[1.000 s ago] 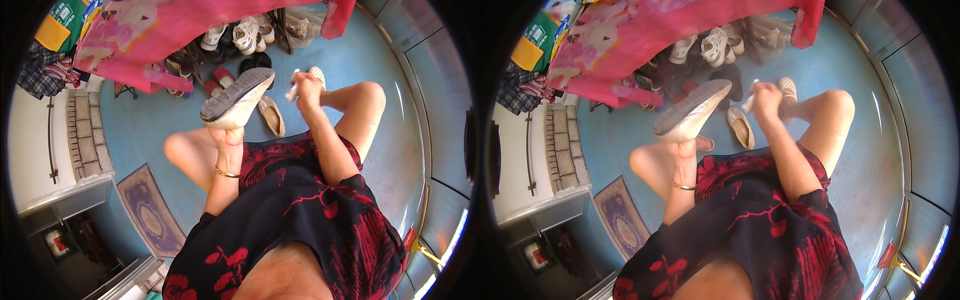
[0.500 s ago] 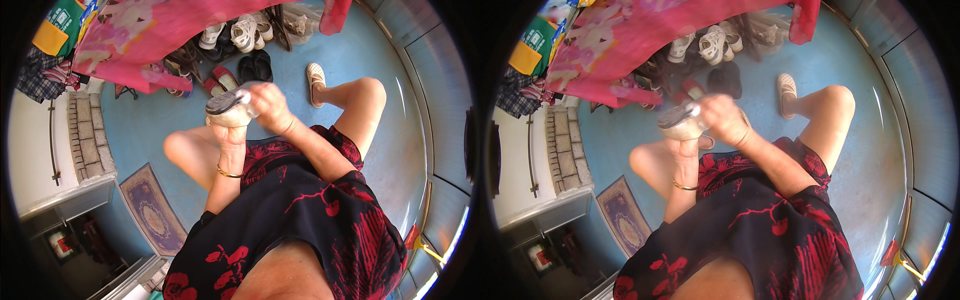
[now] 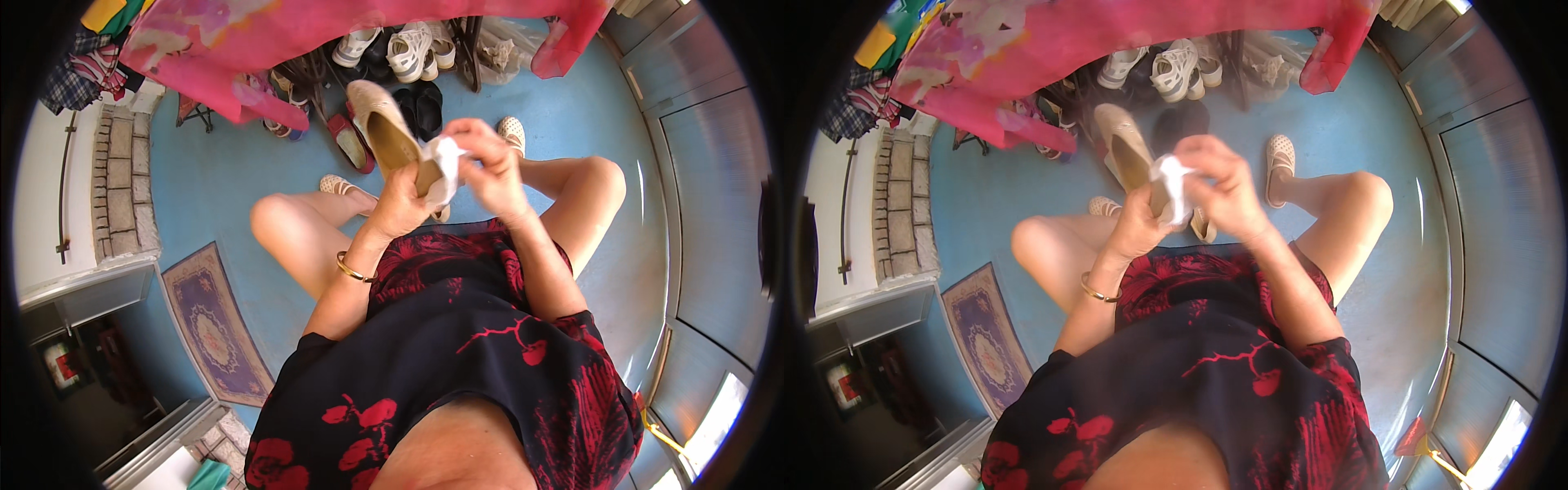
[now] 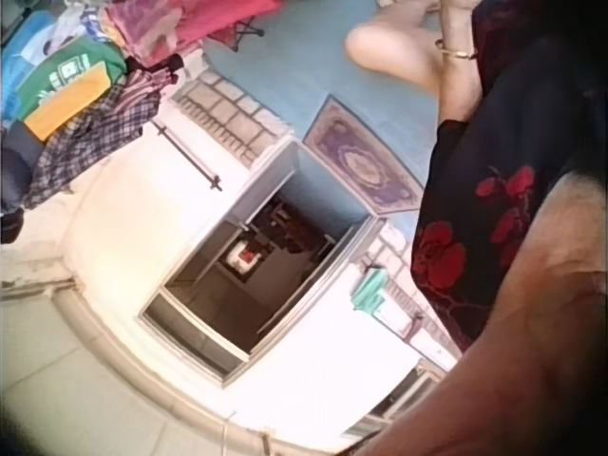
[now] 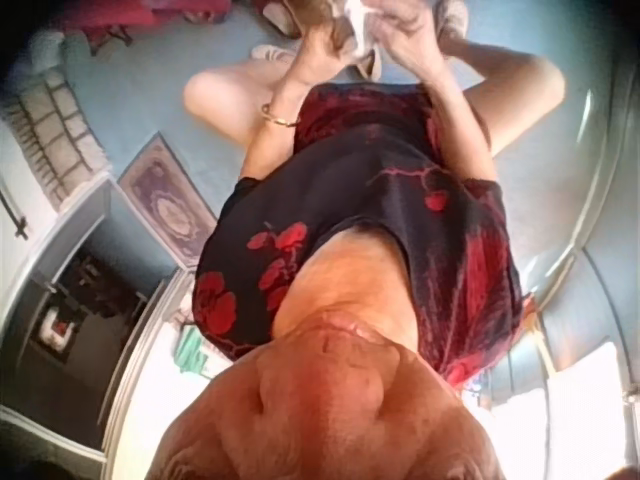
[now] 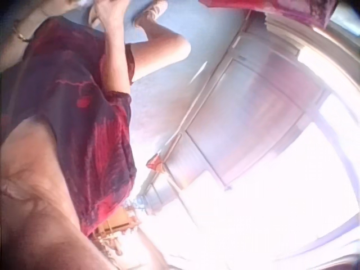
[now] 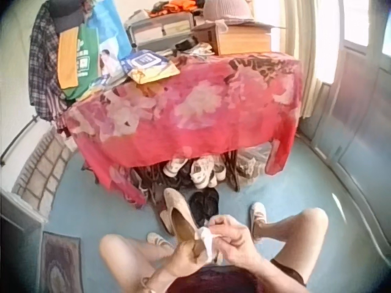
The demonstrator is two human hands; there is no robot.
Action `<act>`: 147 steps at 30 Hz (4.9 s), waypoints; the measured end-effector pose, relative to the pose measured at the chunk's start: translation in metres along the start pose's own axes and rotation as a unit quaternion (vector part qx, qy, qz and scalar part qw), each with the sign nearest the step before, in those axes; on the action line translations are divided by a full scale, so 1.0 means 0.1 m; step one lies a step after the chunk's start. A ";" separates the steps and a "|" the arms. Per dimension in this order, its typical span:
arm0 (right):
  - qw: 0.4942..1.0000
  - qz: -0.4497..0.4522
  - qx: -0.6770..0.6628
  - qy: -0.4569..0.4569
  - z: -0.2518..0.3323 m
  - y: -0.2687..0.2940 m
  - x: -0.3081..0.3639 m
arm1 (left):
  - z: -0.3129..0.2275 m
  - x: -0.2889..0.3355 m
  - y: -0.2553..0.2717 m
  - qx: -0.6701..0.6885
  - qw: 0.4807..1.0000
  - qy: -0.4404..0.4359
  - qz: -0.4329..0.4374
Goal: The person takes wet wipes from a package and uses them to wipe the outer surfaces, edges, and soles of a black shoe and a beige shoe.
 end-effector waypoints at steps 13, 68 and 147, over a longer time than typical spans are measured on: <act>0.935 -0.242 0.107 -0.236 -0.89 1.48 0.09 | 0.82 -0.11 -0.55 -0.399 0.890 0.042 0.217; 0.973 -0.123 0.194 0.038 0.05 0.22 -0.63 | 0.10 -0.88 0.44 0.522 0.834 -0.024 -0.177; 0.891 0.191 0.316 0.264 0.33 -1.30 -0.37 | -0.26 -0.18 0.91 -0.347 0.904 -0.221 -0.115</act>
Point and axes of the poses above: each hand's wrist, its own x-axis away from the middle knuckle, its own y-axis out of the back of the hand, z = x × y, the point moved 8 cm from there along -x, towards the middle knuckle, and after that the axes turned 4 degrees about x, right-handed, at the moved point
